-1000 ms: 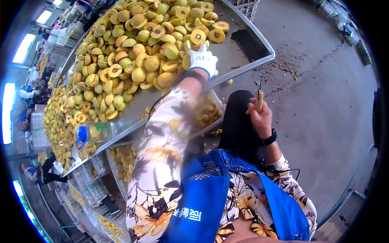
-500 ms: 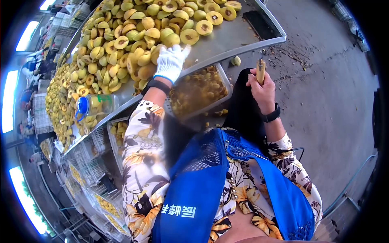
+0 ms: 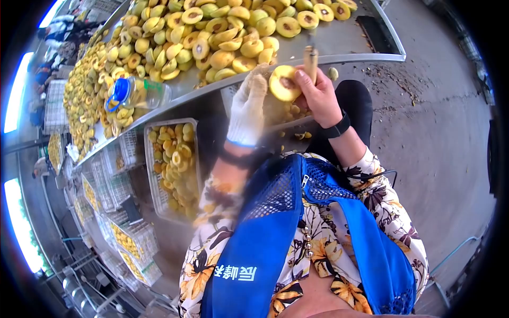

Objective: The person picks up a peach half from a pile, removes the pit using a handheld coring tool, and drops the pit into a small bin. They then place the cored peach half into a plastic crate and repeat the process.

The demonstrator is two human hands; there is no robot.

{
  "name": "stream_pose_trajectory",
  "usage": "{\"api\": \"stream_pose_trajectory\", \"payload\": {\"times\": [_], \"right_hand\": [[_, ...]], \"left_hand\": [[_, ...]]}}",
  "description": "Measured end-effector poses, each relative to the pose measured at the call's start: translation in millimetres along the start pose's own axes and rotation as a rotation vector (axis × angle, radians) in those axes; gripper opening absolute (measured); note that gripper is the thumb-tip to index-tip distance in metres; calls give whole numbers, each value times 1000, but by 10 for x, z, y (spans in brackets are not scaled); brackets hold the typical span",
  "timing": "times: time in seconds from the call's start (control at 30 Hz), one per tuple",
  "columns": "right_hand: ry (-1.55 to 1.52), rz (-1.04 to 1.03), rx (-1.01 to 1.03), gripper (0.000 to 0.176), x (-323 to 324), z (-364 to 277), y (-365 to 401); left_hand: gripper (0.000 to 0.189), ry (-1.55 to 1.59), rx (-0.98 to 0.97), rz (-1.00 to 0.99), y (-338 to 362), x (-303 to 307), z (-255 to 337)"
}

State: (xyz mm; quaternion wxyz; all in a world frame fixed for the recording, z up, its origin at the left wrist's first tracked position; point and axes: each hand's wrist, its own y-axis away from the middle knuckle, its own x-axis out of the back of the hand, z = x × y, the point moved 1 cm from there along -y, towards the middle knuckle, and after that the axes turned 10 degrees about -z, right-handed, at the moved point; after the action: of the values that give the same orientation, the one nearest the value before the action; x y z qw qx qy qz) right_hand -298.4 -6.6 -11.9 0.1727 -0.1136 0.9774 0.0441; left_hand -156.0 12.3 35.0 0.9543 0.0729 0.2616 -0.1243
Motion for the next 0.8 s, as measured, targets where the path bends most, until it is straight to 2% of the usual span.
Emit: {"api": "stream_pose_trajectory", "payload": {"times": [0.03, 0.1, 0.13, 0.17, 0.23, 0.3, 0.33, 0.43, 0.47, 0.57, 0.67, 0.77, 0.8], "right_hand": [[-73, 40, 55, 22, -109, 57, -10], [-74, 124, -56, 22, -256, 155, 1], [55, 140, -56, 23, -347, 295, 11], [325, 136, 91, 28, -425, 385, -11], [763, 92, 17, 34, -488, 418, 104], [790, 54, -19, 34, -578, 366, 232], [804, 36, -33, 34, -604, 341, 261], [965, -113, -131, 29, -591, 322, 350], [960, -130, -81, 27, -590, 347, 377], [956, -156, -85, 25, -596, 396, 404], [987, -204, -98, 24, -614, 402, 430], [999, -202, -93, 22, -607, 468, 464], [982, -206, -101, 22, -614, 452, 473]], "left_hand": [[45, -143, -110, 0, 35, 95, -99], [48, -25, -139, 35, 113, 150, -263], [51, 254, -77, 68, -4, 211, -328], [53, 28, -108, 213, 149, 244, -375], [51, 170, -47, 261, 162, 375, -355], [55, 417, 49, 356, 122, 542, -346], [58, 415, -23, 324, 126, 568, -325], [55, 410, -5, 347, 233, 595, -264], [54, 384, -4, 422, 208, 594, -267], [52, 300, -76, 313, 206, 721, -416], [49, 270, -146, 294, 212, 719, -453], [46, 130, -220, 336, 218, 666, -441], [46, -23, -275, 350, 211, 675, -467]]}}
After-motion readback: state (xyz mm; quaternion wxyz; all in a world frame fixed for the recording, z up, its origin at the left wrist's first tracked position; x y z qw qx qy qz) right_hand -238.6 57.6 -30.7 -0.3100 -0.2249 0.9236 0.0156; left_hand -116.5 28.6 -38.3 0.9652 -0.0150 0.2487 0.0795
